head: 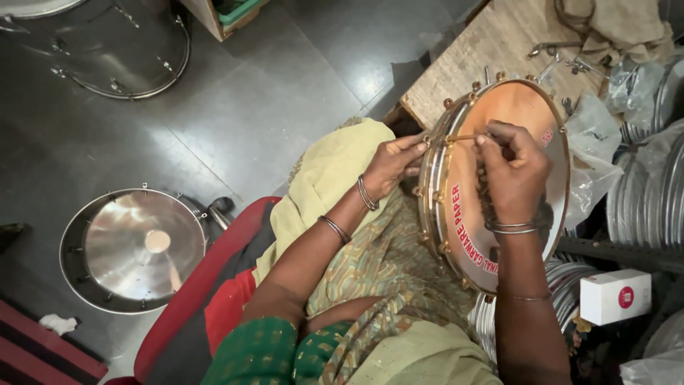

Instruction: The person assembles a drum by placing a drumhead and metal rim onto a shell, then inserting and tightening screws into the rim by hand. They repeat this process for the other side of the drum to complete the assembly.

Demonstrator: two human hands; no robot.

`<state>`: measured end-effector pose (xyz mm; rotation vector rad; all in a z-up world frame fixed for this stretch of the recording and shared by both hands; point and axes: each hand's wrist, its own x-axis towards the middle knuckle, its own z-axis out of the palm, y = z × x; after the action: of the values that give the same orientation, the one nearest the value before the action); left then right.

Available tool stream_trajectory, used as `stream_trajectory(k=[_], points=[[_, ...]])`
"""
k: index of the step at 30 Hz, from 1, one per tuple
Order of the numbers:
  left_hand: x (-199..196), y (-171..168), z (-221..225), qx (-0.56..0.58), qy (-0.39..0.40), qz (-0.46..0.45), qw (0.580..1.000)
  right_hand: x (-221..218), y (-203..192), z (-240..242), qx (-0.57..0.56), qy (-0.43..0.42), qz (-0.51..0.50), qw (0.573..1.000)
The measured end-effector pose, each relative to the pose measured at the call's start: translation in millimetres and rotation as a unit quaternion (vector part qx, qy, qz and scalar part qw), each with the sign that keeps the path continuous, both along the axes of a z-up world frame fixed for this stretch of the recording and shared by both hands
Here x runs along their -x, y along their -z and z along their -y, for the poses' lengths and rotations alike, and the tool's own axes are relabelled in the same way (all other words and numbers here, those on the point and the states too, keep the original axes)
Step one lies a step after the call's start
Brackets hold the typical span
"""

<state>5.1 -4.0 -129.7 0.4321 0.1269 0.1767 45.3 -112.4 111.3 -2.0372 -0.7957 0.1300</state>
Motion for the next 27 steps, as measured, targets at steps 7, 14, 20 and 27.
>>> stream_trajectory(k=[7, 14, 20, 27], points=[[7.3, -19.2, -2.3, -0.032, -0.021, -0.058, 0.998, 3.5, 15.6, -0.1, 0.031, -0.018, 0.055, 0.998], [11.6, -26.4, -3.5, -0.027, -0.015, -0.037, 0.999, 10.7, 2.8, -9.7, 0.091, -0.064, 0.162, 0.98], [13.2, -32.6, -5.4, -0.023, -0.053, -0.045, 0.997, 6.5, -0.5, -10.9, 0.113, -0.094, 0.191, 0.97], [11.1, -31.8, -6.5, -0.01, -0.04, -0.049, 0.998, 7.7, 0.0, -16.0, 0.112, -0.102, 0.189, 0.97]])
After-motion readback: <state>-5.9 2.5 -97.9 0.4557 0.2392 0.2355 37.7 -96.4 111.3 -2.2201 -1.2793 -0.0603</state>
